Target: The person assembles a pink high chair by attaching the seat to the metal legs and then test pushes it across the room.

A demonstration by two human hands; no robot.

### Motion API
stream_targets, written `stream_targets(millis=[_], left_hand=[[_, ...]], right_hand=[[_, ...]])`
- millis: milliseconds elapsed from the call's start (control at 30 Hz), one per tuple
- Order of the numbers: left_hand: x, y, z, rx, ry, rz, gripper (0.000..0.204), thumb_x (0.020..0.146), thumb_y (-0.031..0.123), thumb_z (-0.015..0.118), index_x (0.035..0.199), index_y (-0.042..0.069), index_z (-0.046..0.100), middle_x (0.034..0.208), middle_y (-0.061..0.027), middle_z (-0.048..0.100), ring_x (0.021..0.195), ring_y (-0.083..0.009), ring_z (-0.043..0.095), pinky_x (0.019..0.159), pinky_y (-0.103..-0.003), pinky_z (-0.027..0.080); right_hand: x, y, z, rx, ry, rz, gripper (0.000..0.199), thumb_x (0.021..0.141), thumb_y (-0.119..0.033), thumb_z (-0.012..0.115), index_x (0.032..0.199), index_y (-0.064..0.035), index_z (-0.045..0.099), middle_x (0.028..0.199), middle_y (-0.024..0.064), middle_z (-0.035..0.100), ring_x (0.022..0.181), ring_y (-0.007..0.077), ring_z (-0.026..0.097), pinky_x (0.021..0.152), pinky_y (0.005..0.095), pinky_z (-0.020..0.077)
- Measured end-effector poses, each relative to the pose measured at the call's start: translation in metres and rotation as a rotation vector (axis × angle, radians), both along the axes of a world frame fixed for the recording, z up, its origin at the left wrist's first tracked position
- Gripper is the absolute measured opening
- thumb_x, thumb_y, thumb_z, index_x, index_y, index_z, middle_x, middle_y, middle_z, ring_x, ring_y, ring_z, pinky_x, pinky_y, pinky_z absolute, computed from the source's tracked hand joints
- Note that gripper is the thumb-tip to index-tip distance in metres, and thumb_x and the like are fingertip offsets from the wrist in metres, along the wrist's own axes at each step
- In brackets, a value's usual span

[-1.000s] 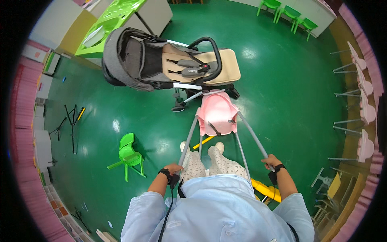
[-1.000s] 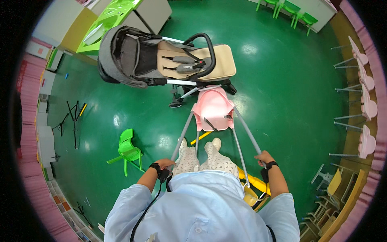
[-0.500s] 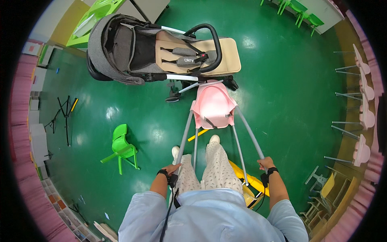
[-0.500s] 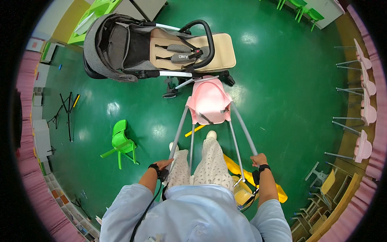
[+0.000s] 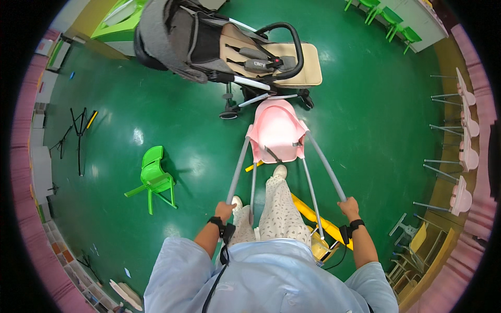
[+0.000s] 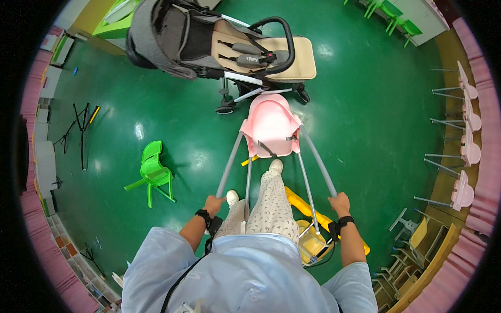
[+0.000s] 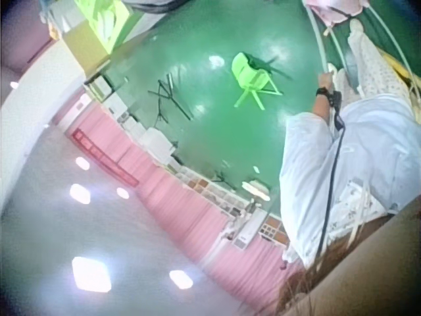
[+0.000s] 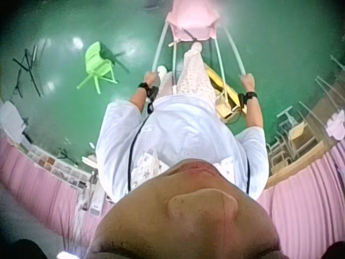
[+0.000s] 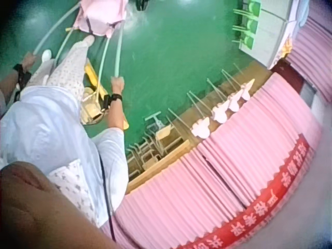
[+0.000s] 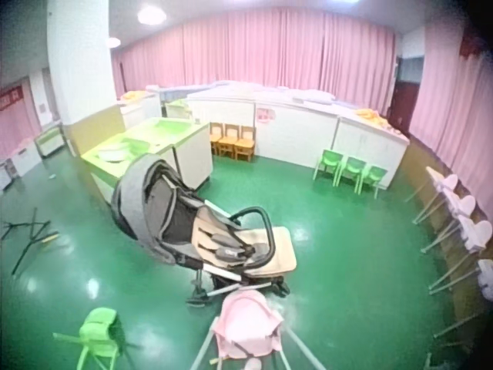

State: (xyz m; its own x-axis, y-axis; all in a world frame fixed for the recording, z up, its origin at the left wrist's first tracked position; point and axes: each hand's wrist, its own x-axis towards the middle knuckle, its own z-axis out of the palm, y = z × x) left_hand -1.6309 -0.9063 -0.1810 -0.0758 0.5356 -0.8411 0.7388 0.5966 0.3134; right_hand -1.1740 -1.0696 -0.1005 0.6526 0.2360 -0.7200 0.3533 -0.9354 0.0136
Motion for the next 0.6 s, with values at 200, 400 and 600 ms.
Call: stream_targets(millis=[200, 400, 600], left_hand=[[-0.079, -0.036, 0.04, -0.065, -0.101, 0.131, 0.035, 0.072, 0.024, 0.063, 0.051, 0.001, 0.048, 0.041, -0.0046, 0.044, 0.033, -0.0164, 0.042, 0.034, -0.032, 0.032], [-0.125, -0.041, 0.045, -0.041, -0.157, 0.03, 0.035, 0.071, 0.024, 0.063, 0.05, 0.001, 0.048, 0.04, -0.0046, 0.044, 0.033, -0.017, 0.042, 0.034, -0.032, 0.032], [-0.138, -0.026, 0.069, -0.075, -0.239, -0.028, 0.027, 0.07, 0.018, 0.063, 0.057, 0.0, 0.049, 0.044, -0.0051, 0.044, 0.034, -0.0146, 0.041, 0.034, -0.03, 0.031]], right_hand=[[-0.069, -0.015, 0.051, 0.06, 0.062, -0.012, 0.035, 0.064, -0.026, 0.069, 0.077, 0.005, 0.058, 0.054, 0.0106, 0.056, 0.044, 0.0198, 0.057, 0.043, 0.0311, 0.0452], [-0.116, -0.028, 0.097, 0.099, 0.008, -0.023, 0.034, 0.065, -0.023, 0.069, 0.075, 0.0068, 0.057, 0.052, 0.0102, 0.054, 0.041, 0.019, 0.055, 0.039, 0.0294, 0.0431], [-0.153, -0.069, 0.119, 0.183, -0.026, -0.119, 0.031, 0.066, -0.023, 0.069, 0.069, 0.0049, 0.056, 0.05, 0.0093, 0.053, 0.04, 0.0174, 0.054, 0.039, 0.0299, 0.0432]])
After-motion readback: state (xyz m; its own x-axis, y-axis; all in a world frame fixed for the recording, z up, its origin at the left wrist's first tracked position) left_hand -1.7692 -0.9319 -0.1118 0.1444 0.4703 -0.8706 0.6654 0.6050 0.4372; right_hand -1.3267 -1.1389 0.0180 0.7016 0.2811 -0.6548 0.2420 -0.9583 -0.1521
